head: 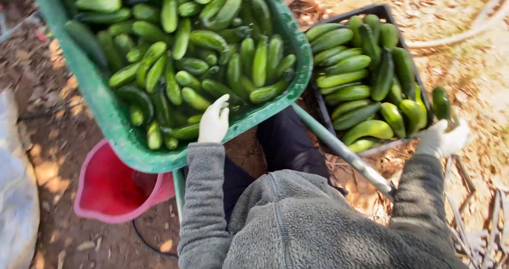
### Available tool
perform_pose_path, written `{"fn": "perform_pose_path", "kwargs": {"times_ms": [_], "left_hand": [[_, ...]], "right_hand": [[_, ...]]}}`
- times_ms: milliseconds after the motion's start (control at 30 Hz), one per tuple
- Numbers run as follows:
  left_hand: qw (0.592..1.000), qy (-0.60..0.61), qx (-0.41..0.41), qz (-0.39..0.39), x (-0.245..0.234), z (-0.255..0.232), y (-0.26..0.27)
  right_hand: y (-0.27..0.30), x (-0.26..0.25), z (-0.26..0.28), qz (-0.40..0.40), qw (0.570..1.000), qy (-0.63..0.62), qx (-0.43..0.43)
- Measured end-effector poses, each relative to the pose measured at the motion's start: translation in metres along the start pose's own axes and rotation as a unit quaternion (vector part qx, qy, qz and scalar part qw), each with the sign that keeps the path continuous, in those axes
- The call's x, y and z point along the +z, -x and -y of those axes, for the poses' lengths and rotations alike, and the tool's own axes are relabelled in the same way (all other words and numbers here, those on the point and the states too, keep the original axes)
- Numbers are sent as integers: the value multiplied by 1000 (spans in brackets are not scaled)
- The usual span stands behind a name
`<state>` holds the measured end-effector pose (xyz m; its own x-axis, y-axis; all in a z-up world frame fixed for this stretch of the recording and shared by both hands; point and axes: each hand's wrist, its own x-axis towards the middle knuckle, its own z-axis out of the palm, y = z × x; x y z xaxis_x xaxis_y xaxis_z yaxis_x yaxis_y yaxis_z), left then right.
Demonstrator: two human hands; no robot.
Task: Sorting cucumbers by hand from a large green wash bin into a black plastic crate.
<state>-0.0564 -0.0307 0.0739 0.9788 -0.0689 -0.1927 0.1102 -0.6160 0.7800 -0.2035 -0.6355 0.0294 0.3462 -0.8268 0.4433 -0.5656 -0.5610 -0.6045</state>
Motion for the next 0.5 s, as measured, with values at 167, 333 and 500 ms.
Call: {"fn": "perform_pose_path", "kwargs": {"times_ms": [167, 333, 500], "left_hand": [[999, 9, 51, -2, 11, 18, -6], [999, -6, 29, 15, 2, -7, 4], [999, -10, -19, 29, -5, -27, 9]], "right_hand": [[-47, 68, -160, 76, 966, 239, 66], [-39, 1, -45, 254, 879, 155, 372], [-29, -3, -54, 140, 918, -12, 371]]}}
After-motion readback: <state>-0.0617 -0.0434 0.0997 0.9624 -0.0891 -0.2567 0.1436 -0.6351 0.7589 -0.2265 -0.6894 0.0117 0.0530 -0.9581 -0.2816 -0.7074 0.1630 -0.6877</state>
